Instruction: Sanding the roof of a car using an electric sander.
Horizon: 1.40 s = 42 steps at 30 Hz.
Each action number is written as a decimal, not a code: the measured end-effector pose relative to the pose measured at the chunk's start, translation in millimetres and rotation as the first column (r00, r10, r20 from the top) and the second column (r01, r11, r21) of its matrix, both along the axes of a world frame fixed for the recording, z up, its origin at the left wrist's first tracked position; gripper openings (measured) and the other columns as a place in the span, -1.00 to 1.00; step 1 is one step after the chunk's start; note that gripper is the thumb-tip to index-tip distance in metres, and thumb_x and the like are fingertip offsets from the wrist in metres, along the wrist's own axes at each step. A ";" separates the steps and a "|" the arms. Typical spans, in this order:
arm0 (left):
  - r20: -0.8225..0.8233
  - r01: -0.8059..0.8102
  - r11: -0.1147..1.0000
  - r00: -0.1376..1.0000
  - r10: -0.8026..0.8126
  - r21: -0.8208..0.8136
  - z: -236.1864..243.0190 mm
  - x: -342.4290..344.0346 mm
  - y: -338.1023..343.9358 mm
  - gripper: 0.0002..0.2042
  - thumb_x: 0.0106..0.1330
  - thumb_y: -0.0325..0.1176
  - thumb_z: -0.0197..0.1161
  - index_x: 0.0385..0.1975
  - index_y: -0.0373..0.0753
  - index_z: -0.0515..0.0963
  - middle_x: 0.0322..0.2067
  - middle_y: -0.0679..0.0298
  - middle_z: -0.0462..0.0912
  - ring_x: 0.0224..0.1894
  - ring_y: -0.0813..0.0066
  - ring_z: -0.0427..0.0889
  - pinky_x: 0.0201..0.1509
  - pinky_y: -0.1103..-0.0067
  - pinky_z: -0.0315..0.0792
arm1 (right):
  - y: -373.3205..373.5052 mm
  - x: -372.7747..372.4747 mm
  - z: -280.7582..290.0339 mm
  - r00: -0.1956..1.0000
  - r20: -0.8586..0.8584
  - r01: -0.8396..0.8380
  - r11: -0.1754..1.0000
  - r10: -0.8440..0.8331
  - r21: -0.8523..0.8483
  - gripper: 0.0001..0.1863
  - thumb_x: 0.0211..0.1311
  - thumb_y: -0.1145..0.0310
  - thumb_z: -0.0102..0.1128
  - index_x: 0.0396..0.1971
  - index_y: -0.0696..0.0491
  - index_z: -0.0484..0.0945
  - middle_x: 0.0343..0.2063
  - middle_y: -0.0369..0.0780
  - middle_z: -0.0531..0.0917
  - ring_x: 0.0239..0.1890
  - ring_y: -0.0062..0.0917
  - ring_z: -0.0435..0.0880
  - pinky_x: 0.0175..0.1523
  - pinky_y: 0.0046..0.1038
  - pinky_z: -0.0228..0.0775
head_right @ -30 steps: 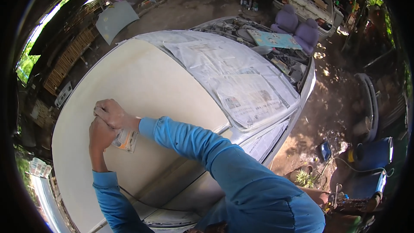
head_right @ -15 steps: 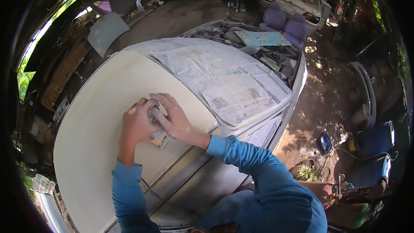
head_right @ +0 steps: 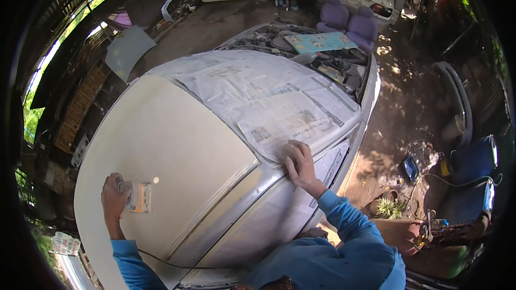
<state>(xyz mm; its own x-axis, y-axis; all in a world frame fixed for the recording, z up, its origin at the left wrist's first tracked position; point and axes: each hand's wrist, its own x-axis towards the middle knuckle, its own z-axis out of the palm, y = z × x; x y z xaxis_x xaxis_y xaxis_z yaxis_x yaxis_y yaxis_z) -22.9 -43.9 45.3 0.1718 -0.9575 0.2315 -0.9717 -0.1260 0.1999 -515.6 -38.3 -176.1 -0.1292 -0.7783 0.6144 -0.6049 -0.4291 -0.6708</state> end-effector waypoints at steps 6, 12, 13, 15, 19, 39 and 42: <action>0.027 0.036 0.999 0.999 -0.036 0.026 -4.2 -62.0 68.1 -0.63 -0.06 -0.44 0.34 -0.17 -0.19 0.51 -0.25 0.13 0.54 -0.20 0.00 0.59 -0.13 0.22 0.49 | -5.3 5.3 -20.0 0.991 -0.122 0.050 0.998 -0.053 -0.024 -0.59 0.03 0.30 0.11 -0.07 0.08 0.59 -0.01 -0.12 0.58 0.04 -0.14 0.48 0.21 -0.16 0.20; 0.081 0.273 0.961 0.958 -0.276 0.049 -4.5 -135.7 35.1 -0.62 -0.08 -0.41 0.37 -0.18 -0.19 0.53 -0.24 0.15 0.54 -0.19 0.04 0.60 -0.15 0.24 0.51 | -7.0 2.1 -19.1 0.993 -0.108 0.035 0.999 -0.038 -0.034 -0.61 0.03 0.31 0.12 -0.10 0.07 0.61 -0.02 -0.11 0.58 0.03 -0.12 0.48 0.20 -0.15 0.22; 0.099 0.337 0.941 0.936 -0.338 0.030 -5.2 -142.5 20.9 -0.62 -0.08 -0.42 0.38 -0.18 -0.21 0.54 -0.26 0.14 0.55 -0.21 0.04 0.61 -0.15 0.26 0.51 | -6.6 2.0 -19.3 0.993 -0.114 0.034 0.999 -0.036 -0.021 -0.61 0.03 0.31 0.12 -0.10 0.07 0.61 -0.02 -0.11 0.58 0.03 -0.12 0.48 0.20 -0.15 0.22; 0.094 0.339 0.940 0.935 -0.341 0.044 -6.2 -150.3 -14.0 -0.61 -0.06 -0.39 0.38 -0.15 -0.18 0.54 -0.23 0.17 0.55 -0.19 0.06 0.61 -0.14 0.25 0.52 | -7.3 2.0 -20.2 0.996 -0.078 0.039 0.998 -0.042 -0.044 -0.62 0.02 0.33 0.13 -0.11 0.07 0.61 -0.04 -0.11 0.58 0.01 -0.11 0.49 0.18 -0.15 0.25; 0.078 0.344 0.937 0.934 -0.349 0.064 -6.7 -141.9 -98.0 -0.64 0.00 -0.32 0.37 -0.15 -0.15 0.54 -0.21 0.17 0.57 -0.16 0.05 0.62 -0.10 0.25 0.54 | -9.1 0.5 -22.5 0.997 -0.062 0.052 0.998 -0.054 -0.037 -0.64 0.00 0.36 0.14 -0.14 0.08 0.61 -0.07 -0.12 0.59 -0.01 -0.11 0.50 0.16 -0.15 0.28; 0.037 0.030 0.999 0.999 -0.029 -0.023 -2.8 -25.5 16.5 -0.69 0.00 -0.42 0.31 -0.20 -0.22 0.50 -0.32 0.11 0.54 -0.27 0.00 0.61 -0.15 0.23 0.48 | -7.0 0.5 -20.0 0.998 -0.035 0.057 0.995 -0.060 -0.076 -0.71 0.01 0.42 0.17 -0.20 0.09 0.61 -0.13 -0.15 0.63 -0.07 -0.14 0.52 0.14 -0.17 0.28; 0.012 0.113 0.993 0.994 -0.113 0.019 -2.5 -75.7 38.0 -0.65 -0.02 -0.44 0.34 -0.18 -0.25 0.52 -0.27 0.09 0.57 -0.23 0.06 0.63 -0.15 0.31 0.50 | -7.3 0.9 -19.4 0.998 -0.027 0.051 0.996 -0.053 -0.079 -0.71 0.02 0.41 0.16 -0.20 0.08 0.61 -0.13 -0.15 0.63 -0.07 -0.13 0.51 0.13 -0.16 0.28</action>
<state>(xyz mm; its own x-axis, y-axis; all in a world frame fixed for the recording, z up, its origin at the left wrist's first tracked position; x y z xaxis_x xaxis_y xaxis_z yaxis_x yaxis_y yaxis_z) -98.7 -6.0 42.9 0.0594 -0.9746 0.2158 -0.9825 -0.0188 0.1855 -514.7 -45.5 -195.4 -0.1494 -0.7202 0.6775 -0.6464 -0.4474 -0.6181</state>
